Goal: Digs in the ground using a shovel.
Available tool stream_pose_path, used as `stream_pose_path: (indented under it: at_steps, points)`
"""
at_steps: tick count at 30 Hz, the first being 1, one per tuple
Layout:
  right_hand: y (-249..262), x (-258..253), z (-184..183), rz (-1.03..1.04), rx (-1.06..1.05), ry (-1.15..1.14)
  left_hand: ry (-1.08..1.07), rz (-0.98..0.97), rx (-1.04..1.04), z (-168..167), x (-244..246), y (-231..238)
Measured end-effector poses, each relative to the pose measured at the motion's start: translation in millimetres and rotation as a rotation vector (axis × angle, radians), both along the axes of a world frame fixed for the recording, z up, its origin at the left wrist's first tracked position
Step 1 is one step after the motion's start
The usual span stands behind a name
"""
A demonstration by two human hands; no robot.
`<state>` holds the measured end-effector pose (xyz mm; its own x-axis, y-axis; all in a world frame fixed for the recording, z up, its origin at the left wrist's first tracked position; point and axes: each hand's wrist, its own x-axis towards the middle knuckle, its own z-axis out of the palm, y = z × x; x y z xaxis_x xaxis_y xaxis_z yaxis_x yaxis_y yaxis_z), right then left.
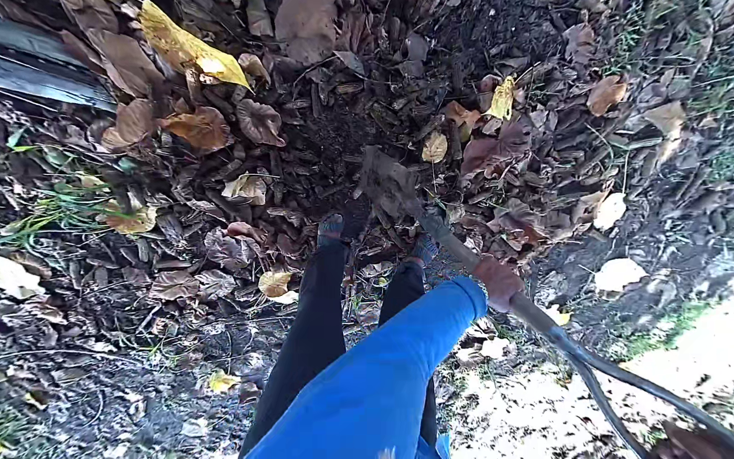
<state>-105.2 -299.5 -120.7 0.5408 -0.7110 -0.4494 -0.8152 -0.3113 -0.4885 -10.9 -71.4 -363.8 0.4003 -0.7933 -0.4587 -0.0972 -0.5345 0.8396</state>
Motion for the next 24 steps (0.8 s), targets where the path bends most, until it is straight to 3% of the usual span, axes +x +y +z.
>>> stream_pose_path:
  at_steps: [3,6,9,19,24]
  points:
    - [-11.5,-9.0,-71.8,-0.016,0.089,0.122,0.117,0.022,0.07,-39.7,-21.1,36.1]
    - [27.3,-24.0,-138.0,-0.08,0.11,0.167,0.188,0.046,0.169,-78.2,-42.0,86.8]
    - [62.6,-24.3,-160.1,-0.117,0.057,0.188,0.182,0.069,0.213,-101.4,-56.3,117.9]
    - [96.8,11.7,-112.1,-0.108,0.143,0.235,0.183,0.095,0.214,-70.7,-36.0,138.0]
    - [118.8,11.2,-76.9,0.072,0.165,0.048,0.135,0.197,0.165,-43.2,-36.7,160.4]
